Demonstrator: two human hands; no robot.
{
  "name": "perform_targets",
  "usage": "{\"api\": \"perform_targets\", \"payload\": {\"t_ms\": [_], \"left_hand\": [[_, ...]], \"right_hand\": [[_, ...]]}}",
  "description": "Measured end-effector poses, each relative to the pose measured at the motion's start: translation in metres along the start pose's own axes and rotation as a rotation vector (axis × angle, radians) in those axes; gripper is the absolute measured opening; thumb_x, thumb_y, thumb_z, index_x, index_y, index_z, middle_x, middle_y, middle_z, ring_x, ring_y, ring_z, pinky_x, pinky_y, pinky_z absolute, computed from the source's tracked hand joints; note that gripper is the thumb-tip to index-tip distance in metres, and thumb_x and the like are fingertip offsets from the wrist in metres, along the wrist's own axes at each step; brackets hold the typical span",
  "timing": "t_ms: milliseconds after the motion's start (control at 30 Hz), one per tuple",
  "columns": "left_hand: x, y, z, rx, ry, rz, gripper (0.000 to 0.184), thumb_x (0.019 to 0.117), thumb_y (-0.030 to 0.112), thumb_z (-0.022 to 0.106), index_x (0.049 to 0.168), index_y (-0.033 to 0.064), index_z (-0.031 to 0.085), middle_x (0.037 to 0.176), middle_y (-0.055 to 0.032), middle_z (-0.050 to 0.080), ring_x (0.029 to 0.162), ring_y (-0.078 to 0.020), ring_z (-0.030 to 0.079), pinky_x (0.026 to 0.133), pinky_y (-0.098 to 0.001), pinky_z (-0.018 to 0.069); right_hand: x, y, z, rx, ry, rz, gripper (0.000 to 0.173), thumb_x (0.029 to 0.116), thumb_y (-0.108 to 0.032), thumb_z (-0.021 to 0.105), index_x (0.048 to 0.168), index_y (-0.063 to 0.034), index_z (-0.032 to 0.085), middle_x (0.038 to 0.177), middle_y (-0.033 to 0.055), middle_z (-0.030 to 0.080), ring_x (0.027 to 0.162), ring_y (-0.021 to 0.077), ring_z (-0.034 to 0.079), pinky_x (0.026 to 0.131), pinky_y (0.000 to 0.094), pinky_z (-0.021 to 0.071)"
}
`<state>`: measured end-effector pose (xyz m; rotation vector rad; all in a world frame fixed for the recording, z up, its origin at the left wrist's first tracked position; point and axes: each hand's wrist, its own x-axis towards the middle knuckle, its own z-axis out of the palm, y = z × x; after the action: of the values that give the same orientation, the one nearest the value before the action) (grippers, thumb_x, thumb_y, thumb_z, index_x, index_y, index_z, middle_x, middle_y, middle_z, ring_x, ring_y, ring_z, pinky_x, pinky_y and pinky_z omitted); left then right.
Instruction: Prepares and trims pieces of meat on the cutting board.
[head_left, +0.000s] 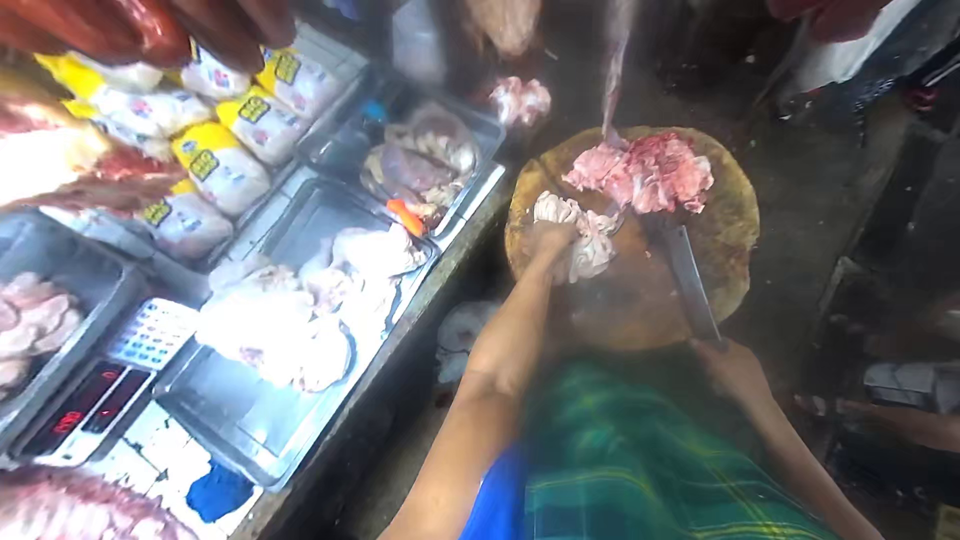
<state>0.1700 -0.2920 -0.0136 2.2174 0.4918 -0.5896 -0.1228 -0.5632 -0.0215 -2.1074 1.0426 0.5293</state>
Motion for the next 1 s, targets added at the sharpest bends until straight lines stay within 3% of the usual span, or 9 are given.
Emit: {"api": "perform_targets", "payload": {"t_ms": [133,333,400,467,600,767,867,933,1000], "left_hand": [[0.018,0.038,-0.010,-0.221,-0.135,0.296,0.046,0.0869,0.031,0.074,0.124,0.0041,0.067,0.112,-0.0178,0.071,0.103,-0.0311,0.069,0.089,-0.0552,0.0570],[-0.066,0.068,-0.053,-0.069,0.011,0.732,0.022,0.0838,0.023,0.074,0.100,0.0090,0.068,0.087,-0.0065,0.071,0.082,-0.0204,0.069,0.074,-0.0489,0.0574],[-0.100,0.035,-0.042,0.122,0.108,0.879,0.030,0.0845,0.022,0.077,0.108,0.0049,0.068,0.104,-0.0112,0.070,0.099,-0.0260,0.068,0.088,-0.0517,0.0565],[-0.120,-0.034,-0.019,0.403,0.050,0.991,0.047,0.0879,0.021,0.078,0.127,0.0014,0.064,0.144,-0.0157,0.058,0.135,-0.0329,0.053,0.113,-0.0566,0.0426],[-0.107,-0.154,0.017,0.786,-0.272,0.942,0.045,0.0944,0.029,0.068,0.135,0.0101,0.064,0.166,-0.0089,0.035,0.159,-0.0281,0.018,0.128,-0.0589,0.0152],[-0.123,-0.138,0.005,0.486,0.012,0.861,0.020,0.0954,0.021,0.062,0.103,0.0085,0.076,0.117,-0.0084,0.072,0.119,-0.0268,0.064,0.105,-0.0511,0.0487],[-0.115,-0.107,0.005,0.454,0.185,0.821,0.028,0.0928,0.026,0.063,0.111,0.0058,0.071,0.123,-0.0177,0.065,0.120,-0.0373,0.059,0.103,-0.0573,0.0463],[-0.095,-0.083,0.018,0.561,0.179,0.799,0.035,0.0892,0.036,0.067,0.114,0.0119,0.074,0.144,-0.0120,0.058,0.142,-0.0345,0.045,0.117,-0.0584,0.0338],[-0.078,-0.059,0.032,0.815,0.020,0.638,0.061,0.0787,0.061,0.070,0.120,0.0159,0.074,0.168,-0.0130,0.029,0.158,-0.0392,0.013,0.123,-0.0683,0.0082]], "right_hand": [[-0.005,0.003,0.009,0.110,0.025,0.040,0.060,0.0965,-0.063,0.061,0.124,-0.0090,0.063,0.079,0.0110,0.063,0.056,0.0221,0.060,0.054,0.0438,0.0544],[-0.002,0.010,0.016,0.205,0.056,0.053,0.061,0.0950,-0.063,0.064,0.126,-0.0100,0.063,0.075,0.0095,0.063,0.053,0.0208,0.059,0.051,0.0419,0.0536],[-0.001,0.012,0.015,0.195,0.054,0.054,0.062,0.0947,-0.063,0.064,0.126,-0.0100,0.063,0.077,0.0101,0.064,0.054,0.0210,0.060,0.052,0.0422,0.0542],[0.000,0.015,0.014,0.177,0.052,0.042,0.063,0.0950,-0.064,0.062,0.125,-0.0093,0.062,0.079,0.0108,0.065,0.055,0.0216,0.061,0.052,0.0428,0.0543],[0.000,0.016,0.013,0.173,0.043,0.033,0.062,0.0958,-0.063,0.062,0.125,-0.0084,0.063,0.083,0.0133,0.067,0.060,0.0250,0.064,0.058,0.0474,0.0567],[-0.001,0.017,0.007,0.176,0.016,0.016,0.060,0.0965,-0.061,0.063,0.124,-0.0074,0.063,0.083,0.0140,0.066,0.061,0.0255,0.064,0.058,0.0474,0.0563],[0.001,0.017,0.004,0.165,-0.004,0.011,0.059,0.0963,-0.061,0.063,0.122,-0.0078,0.063,0.081,0.0122,0.066,0.059,0.0239,0.063,0.057,0.0460,0.0563],[0.002,0.018,0.003,0.163,-0.010,0.003,0.058,0.0966,-0.060,0.063,0.120,-0.0075,0.063,0.079,0.0120,0.065,0.058,0.0233,0.063,0.056,0.0447,0.0564],[0.003,0.018,0.002,0.160,-0.023,0.002,0.057,0.0971,-0.060,0.062,0.121,-0.0080,0.062,0.079,0.0119,0.065,0.057,0.0230,0.063,0.056,0.0437,0.0565]]}}
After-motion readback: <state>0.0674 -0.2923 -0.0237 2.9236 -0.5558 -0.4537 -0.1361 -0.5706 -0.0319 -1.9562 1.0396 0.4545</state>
